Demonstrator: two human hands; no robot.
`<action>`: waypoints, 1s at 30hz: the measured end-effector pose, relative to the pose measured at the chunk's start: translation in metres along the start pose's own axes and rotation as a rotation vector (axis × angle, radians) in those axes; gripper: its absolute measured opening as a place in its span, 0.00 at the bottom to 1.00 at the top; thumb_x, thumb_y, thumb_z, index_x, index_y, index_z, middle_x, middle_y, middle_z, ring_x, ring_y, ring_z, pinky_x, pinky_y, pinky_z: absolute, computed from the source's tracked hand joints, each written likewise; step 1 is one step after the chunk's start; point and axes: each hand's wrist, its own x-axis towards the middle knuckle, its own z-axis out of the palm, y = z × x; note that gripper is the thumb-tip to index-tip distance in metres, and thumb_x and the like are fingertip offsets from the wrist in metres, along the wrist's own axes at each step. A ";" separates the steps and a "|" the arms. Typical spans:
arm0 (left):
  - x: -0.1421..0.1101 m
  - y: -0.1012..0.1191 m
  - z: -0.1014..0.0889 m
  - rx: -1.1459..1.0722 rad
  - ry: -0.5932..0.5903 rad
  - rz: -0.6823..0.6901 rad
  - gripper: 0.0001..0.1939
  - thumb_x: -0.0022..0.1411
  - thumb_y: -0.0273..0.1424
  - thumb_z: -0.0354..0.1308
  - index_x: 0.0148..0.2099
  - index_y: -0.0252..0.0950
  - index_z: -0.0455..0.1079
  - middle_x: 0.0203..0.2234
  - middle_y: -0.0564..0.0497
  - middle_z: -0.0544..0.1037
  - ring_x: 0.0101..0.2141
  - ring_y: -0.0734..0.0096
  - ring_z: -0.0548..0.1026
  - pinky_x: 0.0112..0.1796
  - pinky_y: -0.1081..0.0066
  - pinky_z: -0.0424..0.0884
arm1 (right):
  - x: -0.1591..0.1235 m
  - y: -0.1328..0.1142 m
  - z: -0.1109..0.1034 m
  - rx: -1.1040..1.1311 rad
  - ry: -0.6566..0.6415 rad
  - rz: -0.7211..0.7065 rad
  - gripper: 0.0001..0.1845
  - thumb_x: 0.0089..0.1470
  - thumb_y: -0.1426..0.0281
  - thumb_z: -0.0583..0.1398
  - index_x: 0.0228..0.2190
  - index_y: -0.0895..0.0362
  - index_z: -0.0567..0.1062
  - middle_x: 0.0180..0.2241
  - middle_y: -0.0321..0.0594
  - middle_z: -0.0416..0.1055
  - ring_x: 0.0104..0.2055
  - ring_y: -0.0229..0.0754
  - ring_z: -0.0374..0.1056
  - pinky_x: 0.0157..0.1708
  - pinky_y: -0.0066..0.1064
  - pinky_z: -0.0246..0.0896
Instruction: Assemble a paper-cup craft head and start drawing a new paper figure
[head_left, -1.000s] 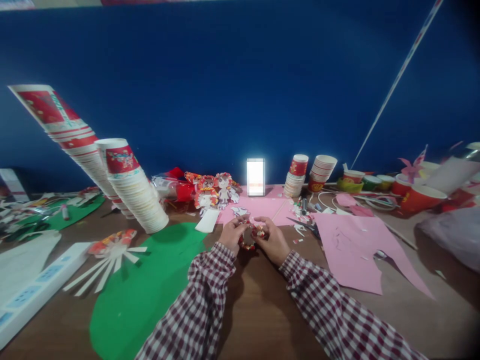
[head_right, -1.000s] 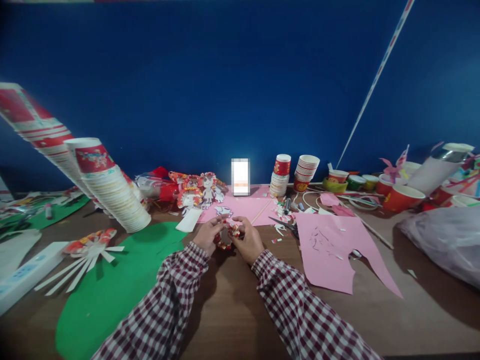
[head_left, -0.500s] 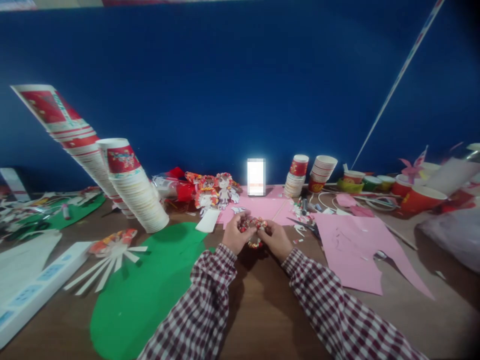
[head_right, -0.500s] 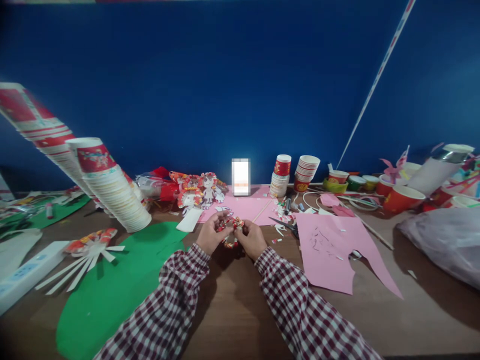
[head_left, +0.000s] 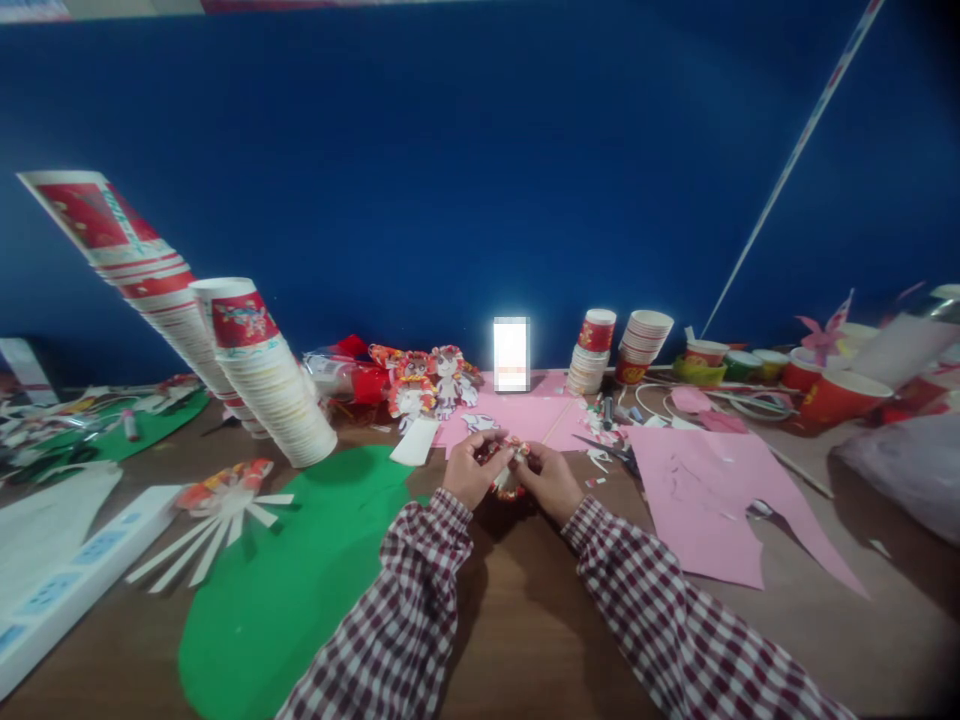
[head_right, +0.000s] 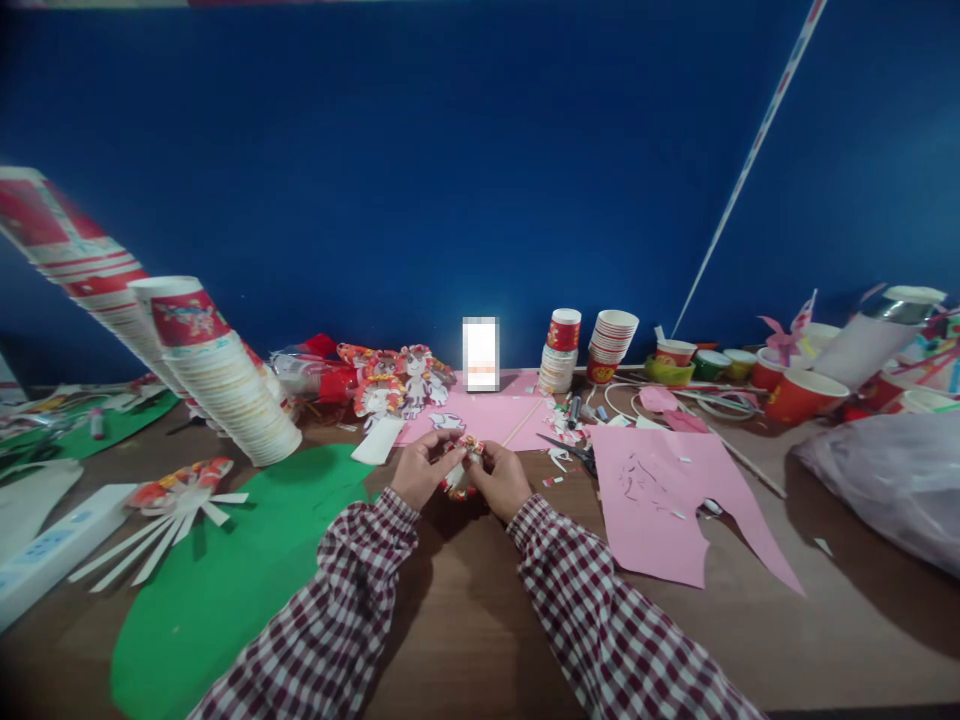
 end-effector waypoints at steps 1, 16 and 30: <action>0.000 0.000 0.000 -0.008 0.009 -0.003 0.17 0.48 0.32 0.59 0.42 0.33 0.70 0.32 0.47 0.75 0.32 0.70 0.72 0.34 0.71 0.68 | 0.000 0.000 0.000 -0.007 0.001 -0.001 0.14 0.47 0.64 0.57 0.35 0.60 0.69 0.28 0.38 0.71 0.32 0.40 0.67 0.31 0.31 0.63; 0.003 -0.008 -0.003 -0.131 0.022 -0.111 0.15 0.46 0.34 0.61 0.38 0.32 0.71 0.28 0.49 0.75 0.29 0.72 0.71 0.31 0.72 0.68 | -0.001 -0.002 0.001 -0.038 0.015 0.002 0.13 0.47 0.65 0.57 0.35 0.59 0.70 0.27 0.37 0.70 0.28 0.38 0.66 0.27 0.27 0.61; 0.003 -0.005 -0.002 -0.055 -0.014 -0.048 0.12 0.50 0.31 0.57 0.38 0.32 0.71 0.32 0.46 0.75 0.35 0.68 0.72 0.38 0.69 0.68 | -0.001 -0.007 0.002 -0.026 0.065 0.051 0.15 0.46 0.60 0.57 0.29 0.59 0.70 0.22 0.35 0.67 0.23 0.35 0.61 0.21 0.24 0.56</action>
